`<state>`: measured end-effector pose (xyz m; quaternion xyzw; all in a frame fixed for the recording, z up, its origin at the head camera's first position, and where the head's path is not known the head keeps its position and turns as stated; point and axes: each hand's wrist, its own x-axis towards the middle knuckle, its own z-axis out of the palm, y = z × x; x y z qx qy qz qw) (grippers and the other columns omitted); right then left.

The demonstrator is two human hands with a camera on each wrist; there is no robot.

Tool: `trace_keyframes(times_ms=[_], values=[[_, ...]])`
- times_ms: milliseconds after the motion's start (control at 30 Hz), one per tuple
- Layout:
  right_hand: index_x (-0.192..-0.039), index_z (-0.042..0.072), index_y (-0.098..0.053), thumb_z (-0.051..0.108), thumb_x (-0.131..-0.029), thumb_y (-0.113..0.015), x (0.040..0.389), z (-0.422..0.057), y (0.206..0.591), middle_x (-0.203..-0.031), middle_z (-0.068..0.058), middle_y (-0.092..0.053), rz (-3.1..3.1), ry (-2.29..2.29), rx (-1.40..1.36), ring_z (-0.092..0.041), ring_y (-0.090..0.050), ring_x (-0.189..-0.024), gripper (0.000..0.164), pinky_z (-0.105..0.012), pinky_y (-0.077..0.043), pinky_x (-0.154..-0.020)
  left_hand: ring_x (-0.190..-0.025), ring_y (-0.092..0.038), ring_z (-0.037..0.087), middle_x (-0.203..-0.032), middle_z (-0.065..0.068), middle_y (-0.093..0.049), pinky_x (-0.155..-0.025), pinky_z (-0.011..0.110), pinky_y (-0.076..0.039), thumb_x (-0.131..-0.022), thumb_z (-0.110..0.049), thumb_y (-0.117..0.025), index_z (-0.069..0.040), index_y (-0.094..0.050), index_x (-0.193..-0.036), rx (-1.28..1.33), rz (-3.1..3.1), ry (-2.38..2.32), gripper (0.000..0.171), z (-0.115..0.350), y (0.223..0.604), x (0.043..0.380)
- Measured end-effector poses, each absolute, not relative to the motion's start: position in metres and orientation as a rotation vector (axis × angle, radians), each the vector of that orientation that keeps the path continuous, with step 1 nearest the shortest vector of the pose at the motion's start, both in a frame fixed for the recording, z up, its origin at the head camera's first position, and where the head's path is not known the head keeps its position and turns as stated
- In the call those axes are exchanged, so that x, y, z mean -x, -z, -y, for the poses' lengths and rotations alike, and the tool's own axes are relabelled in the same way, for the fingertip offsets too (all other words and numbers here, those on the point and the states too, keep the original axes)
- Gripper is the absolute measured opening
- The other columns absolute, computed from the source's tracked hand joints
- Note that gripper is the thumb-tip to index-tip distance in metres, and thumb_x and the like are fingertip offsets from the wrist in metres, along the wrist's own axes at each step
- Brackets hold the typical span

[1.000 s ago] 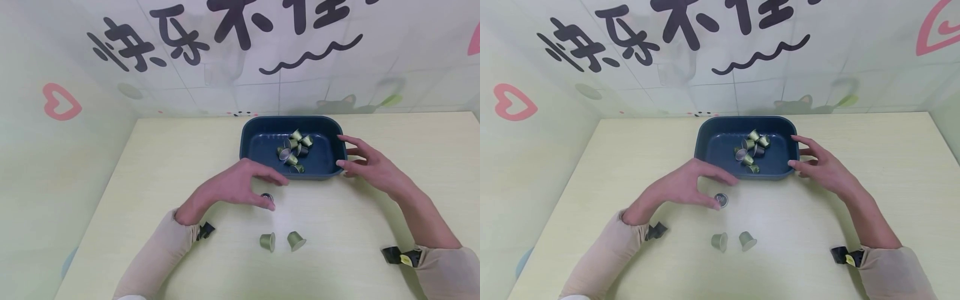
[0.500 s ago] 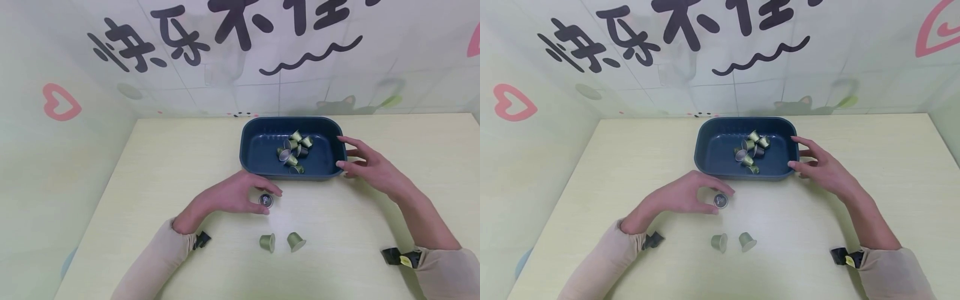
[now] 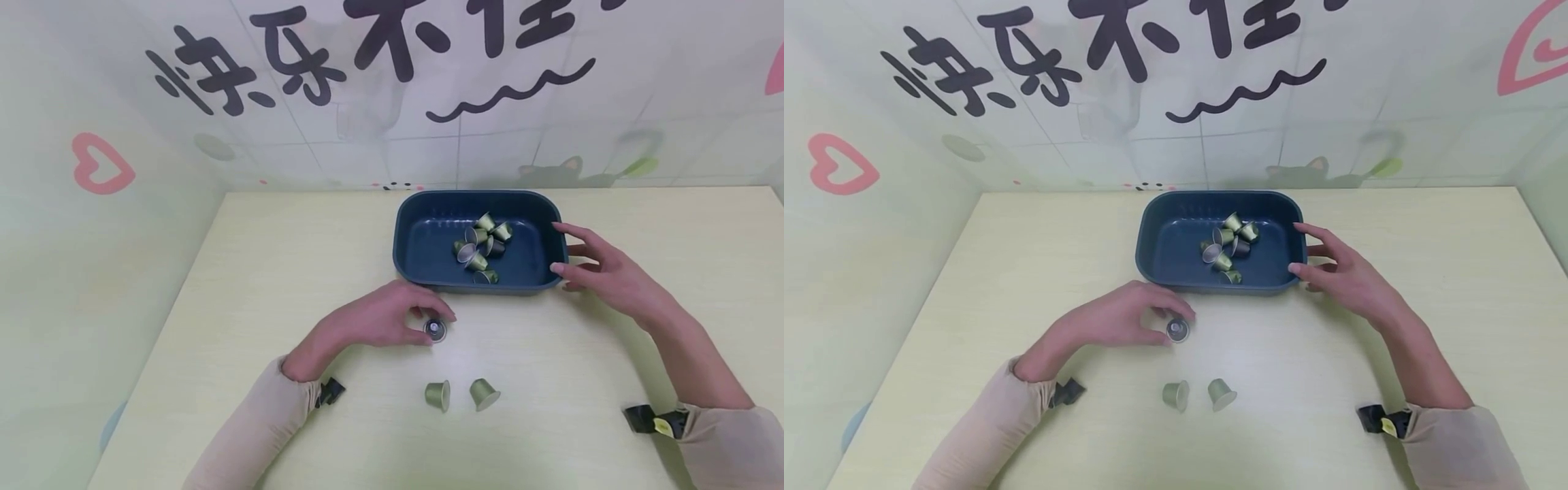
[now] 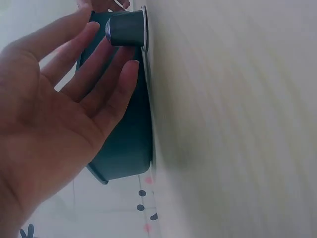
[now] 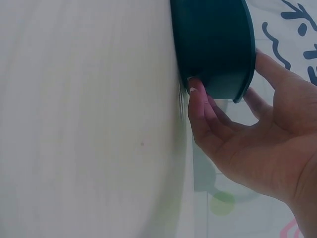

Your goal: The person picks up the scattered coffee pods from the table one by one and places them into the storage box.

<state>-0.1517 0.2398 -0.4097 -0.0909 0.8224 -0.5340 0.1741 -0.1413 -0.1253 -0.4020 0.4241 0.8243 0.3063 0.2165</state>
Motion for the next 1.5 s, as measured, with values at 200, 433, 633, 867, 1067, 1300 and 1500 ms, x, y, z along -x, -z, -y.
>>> trace_keyframes(times_ms=[200,433,633,867,1067,1300,1500], values=[[-0.16,0.025,-0.02,0.024,-0.102,-0.058,0.1516,-0.242,0.4122,-0.146,-0.027,-0.036,-2.33,1.51,0.283,-0.01,-0.068,-0.095,0.069,-0.02,-0.054,-0.081,-0.101,-0.061,0.003,-0.112,-0.007,-0.069,-0.091,0.023,-0.049,-0.081,-0.006,-0.082,-0.015,-0.072,-0.118,-1.178,-2.291,-0.783,0.039,0.1263,0.4052,0.1439],[-0.16,0.025,-0.019,0.023,-0.103,-0.057,0.1514,-0.2424,0.4125,-0.146,-0.028,-0.036,-2.333,1.516,0.301,-0.011,-0.068,-0.094,0.069,-0.02,-0.054,-0.081,-0.103,-0.061,0.006,-0.112,-0.008,-0.07,-0.093,0.024,-0.047,-0.08,-0.01,-0.084,-0.016,-0.073,-0.116,-1.186,-2.306,-0.729,0.038,0.1278,0.4072,0.1454],[-0.159,0.027,-0.022,0.026,-0.102,-0.058,0.1518,-0.2409,0.4101,-0.146,-0.025,-0.036,-2.328,1.518,0.289,-0.007,-0.067,-0.095,0.067,-0.02,-0.054,-0.082,-0.098,-0.061,0.004,-0.107,-0.009,-0.07,-0.088,0.024,-0.049,-0.081,-0.012,-0.084,-0.016,-0.073,-0.116,-1.172,-2.299,-0.742,0.037,0.1264,0.4073,0.1455],[-0.159,0.027,-0.021,0.027,-0.102,-0.057,0.1522,-0.2406,0.4112,-0.146,-0.027,-0.036,-2.33,1.519,0.324,-0.01,-0.068,-0.096,0.067,-0.02,-0.054,-0.081,-0.094,-0.062,0.001,-0.103,-0.009,-0.071,-0.088,0.022,-0.049,-0.08,-0.011,-0.084,-0.014,-0.074,-0.114,-1.128,-2.279,-0.773,0.035,0.1236,0.4085,0.145],[-0.159,0.028,-0.022,0.027,-0.102,-0.058,0.1517,-0.2399,0.4114,-0.147,-0.026,-0.035,-2.329,1.527,0.32,-0.008,-0.068,-0.096,0.067,-0.021,-0.054,-0.081,-0.093,-0.062,0.001,-0.101,-0.009,-0.071,-0.087,0.022,-0.049,-0.082,-0.012,-0.082,-0.015,-0.075,-0.111,-1.103,-2.29,-0.758,0.03,0.1213,0.4084,0.1439],[-0.159,0.029,-0.023,0.025,-0.102,-0.058,0.1519,-0.2399,0.4127,-0.146,-0.025,-0.036,-2.335,1.522,0.303,-0.012,-0.069,-0.095,0.066,-0.019,-0.053,-0.082,-0.088,-0.064,-0.002,-0.099,-0.01,-0.072,-0.086,0.022,-0.051,-0.083,-0.014,-0.082,-0.014,-0.075,-0.111,-1.055,-2.264,-0.819,0.029,0.1223,0.4088,0.1419],[-0.159,0.029,-0.023,0.024,-0.102,-0.058,0.1519,-0.2408,0.4121,-0.146,-0.024,-0.037,-2.345,1.514,0.276,-0.012,-0.068,-0.094,0.067,-0.018,-0.053,-0.082,-0.093,-0.066,-0.001,-0.107,-0.005,-0.073,-0.088,0.021,-0.051,-0.083,-0.011,-0.082,-0.011,-0.074,-0.113,-1.044,-2.224,-0.909,0.031,0.1229,0.4078,0.1415]])
